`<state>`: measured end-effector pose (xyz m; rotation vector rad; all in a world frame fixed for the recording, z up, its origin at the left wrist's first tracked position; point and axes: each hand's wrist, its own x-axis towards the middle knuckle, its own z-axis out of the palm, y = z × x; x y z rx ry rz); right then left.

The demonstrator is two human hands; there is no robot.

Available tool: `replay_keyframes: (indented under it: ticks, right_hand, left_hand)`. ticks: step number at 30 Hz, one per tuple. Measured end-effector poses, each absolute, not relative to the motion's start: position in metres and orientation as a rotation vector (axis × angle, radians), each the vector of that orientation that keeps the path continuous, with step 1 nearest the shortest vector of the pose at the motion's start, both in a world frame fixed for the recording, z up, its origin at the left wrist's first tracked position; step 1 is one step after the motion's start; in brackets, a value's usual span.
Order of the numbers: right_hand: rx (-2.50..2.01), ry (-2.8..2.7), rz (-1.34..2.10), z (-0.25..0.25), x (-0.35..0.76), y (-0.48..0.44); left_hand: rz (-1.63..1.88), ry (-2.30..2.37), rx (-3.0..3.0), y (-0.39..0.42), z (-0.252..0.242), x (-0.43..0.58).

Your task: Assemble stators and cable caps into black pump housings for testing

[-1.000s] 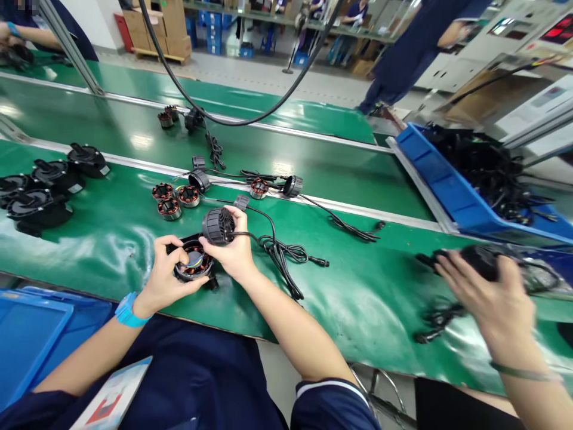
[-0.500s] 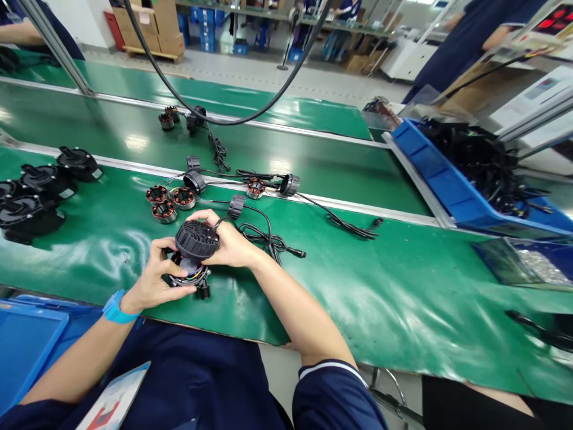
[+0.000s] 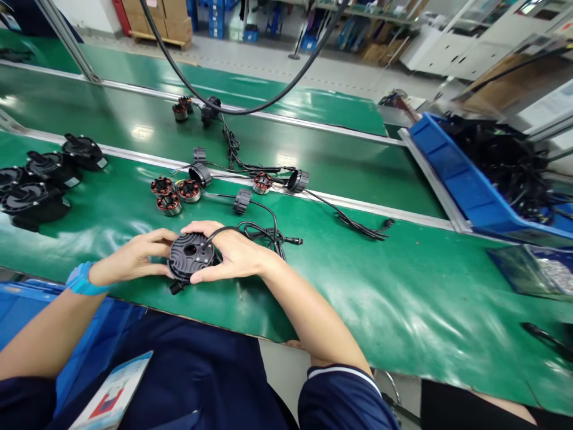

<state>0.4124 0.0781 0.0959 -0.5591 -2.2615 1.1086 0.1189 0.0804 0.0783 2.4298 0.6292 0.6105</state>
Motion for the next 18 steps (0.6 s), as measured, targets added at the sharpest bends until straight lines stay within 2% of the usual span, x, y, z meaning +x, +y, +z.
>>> replay_keyframes:
  ticks: [2, 4, 6, 8, 10, 13, 18]
  right_hand:
    - [-0.566, -2.292, 1.091, 0.096, 0.410, 0.082]
    - [-0.593, -2.339, 1.039, 0.099, 0.407, 0.084]
    - [-0.617, -2.394, 0.989, 0.102, 0.405, 0.084]
    - [-0.619, -2.433, 0.959, 0.104, 0.402, 0.083]
    - [-0.631, -2.459, 0.921, 0.103, 0.401, 0.081]
    - [-0.692, -2.479, 0.856, 0.094, 0.403, 0.076]
    - [-0.720, -2.394, 0.866, 0.071, 0.407, 0.062]
  left_hand:
    - [0.629, 0.595, 2.396, 0.086, 0.084, 0.113]
    - [0.854, 0.620, 2.306, 0.086, 0.093, 0.109]
    - [1.156, 0.788, 2.231, 0.080, 0.106, 0.113]
    - [1.251, 1.007, 2.337, 0.070, 0.119, 0.126]
    - [1.040, 1.083, 2.616, 0.059, 0.127, 0.147]
    - [0.655, 0.962, 2.883, 0.048, 0.126, 0.175]
    - [0.530, 0.918, 2.896, 0.041, 0.119, 0.183]
